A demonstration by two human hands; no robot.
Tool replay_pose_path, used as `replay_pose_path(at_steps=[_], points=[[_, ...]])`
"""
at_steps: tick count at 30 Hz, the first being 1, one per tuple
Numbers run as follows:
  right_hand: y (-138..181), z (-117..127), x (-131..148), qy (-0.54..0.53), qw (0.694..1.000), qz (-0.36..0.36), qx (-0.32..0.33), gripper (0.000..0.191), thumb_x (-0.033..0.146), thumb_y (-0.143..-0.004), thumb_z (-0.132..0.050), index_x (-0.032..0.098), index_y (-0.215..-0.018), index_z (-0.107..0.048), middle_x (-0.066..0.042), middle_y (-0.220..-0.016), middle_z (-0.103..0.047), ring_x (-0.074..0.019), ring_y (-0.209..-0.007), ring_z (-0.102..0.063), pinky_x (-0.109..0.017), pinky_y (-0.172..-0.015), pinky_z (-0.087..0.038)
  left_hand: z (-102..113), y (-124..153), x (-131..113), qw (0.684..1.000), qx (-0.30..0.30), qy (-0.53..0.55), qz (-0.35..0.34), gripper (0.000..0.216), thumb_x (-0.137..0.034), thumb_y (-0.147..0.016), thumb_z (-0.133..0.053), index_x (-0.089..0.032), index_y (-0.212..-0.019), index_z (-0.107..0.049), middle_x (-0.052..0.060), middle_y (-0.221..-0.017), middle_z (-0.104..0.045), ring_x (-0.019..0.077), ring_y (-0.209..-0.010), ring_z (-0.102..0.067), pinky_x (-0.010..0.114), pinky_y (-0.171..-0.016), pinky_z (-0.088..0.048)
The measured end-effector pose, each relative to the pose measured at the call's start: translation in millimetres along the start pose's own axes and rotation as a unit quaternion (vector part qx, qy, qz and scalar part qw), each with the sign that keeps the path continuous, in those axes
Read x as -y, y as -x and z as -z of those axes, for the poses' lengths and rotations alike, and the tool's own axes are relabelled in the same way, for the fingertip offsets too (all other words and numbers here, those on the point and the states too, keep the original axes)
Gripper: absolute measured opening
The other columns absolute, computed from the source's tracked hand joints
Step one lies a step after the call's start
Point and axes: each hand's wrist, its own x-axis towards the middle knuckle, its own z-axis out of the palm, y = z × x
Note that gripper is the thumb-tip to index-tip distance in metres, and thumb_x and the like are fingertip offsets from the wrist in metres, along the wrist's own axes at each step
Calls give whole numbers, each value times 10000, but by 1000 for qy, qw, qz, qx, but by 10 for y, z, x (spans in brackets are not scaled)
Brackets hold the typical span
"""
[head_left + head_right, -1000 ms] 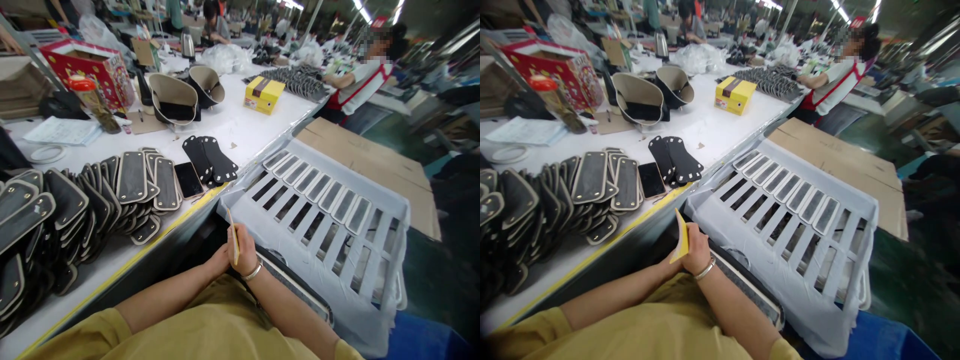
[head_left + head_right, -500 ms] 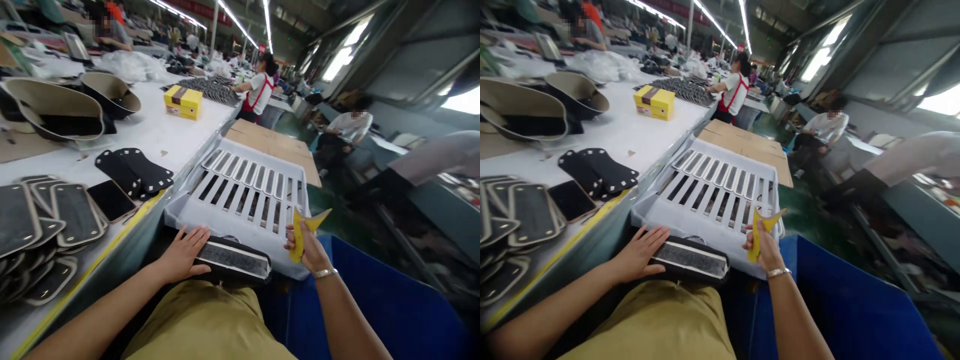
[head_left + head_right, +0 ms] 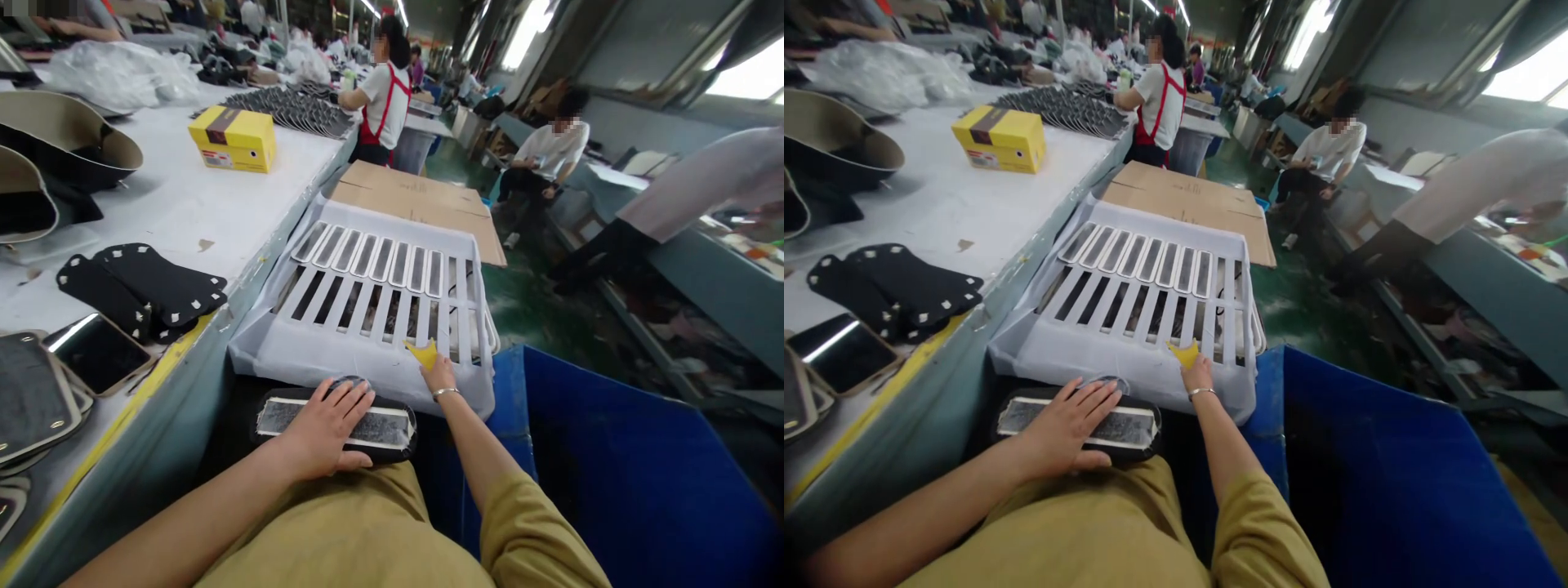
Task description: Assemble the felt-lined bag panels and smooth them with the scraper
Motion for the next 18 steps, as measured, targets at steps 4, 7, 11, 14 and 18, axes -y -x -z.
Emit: replay_pose_path(at_steps=[4,7,11,14,18], points=[[52,44,48,-44,999,30,9,453,201,-731,-606,140,-1171,-514,-166,-1315,-425,-279,-1283,-285,-399,-1042,-206,-52,-187,-172,1000,25,11,-1,866,-744,-750,-309,-195,-1413,-216,113,-1445,-284,311,-1263,-289,491,-1044,-84],[372,205,39,-112,990,65,63,343,265,-813,-518,190,-1146,-556,-113,-1252,-511,-232,-1221,-395,-400,-1020,-279,-75,-219,-216,999,37,9,4,885,-755,-742,-297,-191,-1418,-199,118,-1445,-282,317,-1257,-288,498,-1038,-80],[1112,356,-7,-212,950,111,200,413,382,-918,-282,220,-1092,-621,-70,-1069,-644,-171,-956,-606,-338,-816,-489,-80,-219,-244,999,38,9,5,878,-740,-744,-329,-184,-1414,-214,120,-1434,-302,317,-1228,-314,485,-1031,-102],[1548,331,-30,-382,879,121,258,440,402,-926,-268,215,-1220,-538,-82,-1173,-605,-175,-1036,-585,-353,-853,-493,-84,-236,-280,999,39,-2,10,895,-729,-727,-384,-170,-1408,-227,133,-1421,-317,328,-1200,-330,489,-1019,-124],[1718,224,-47,-403,881,171,182,386,319,-911,-353,239,-1255,-510,-40,-1287,-526,-165,-1190,-476,-369,-1003,-398,-89,-265,-328,999,39,-12,13,910,-726,-713,-414,-155,-1401,-244,150,-1400,-340,341,-1170,-346,496,-996,-160]])
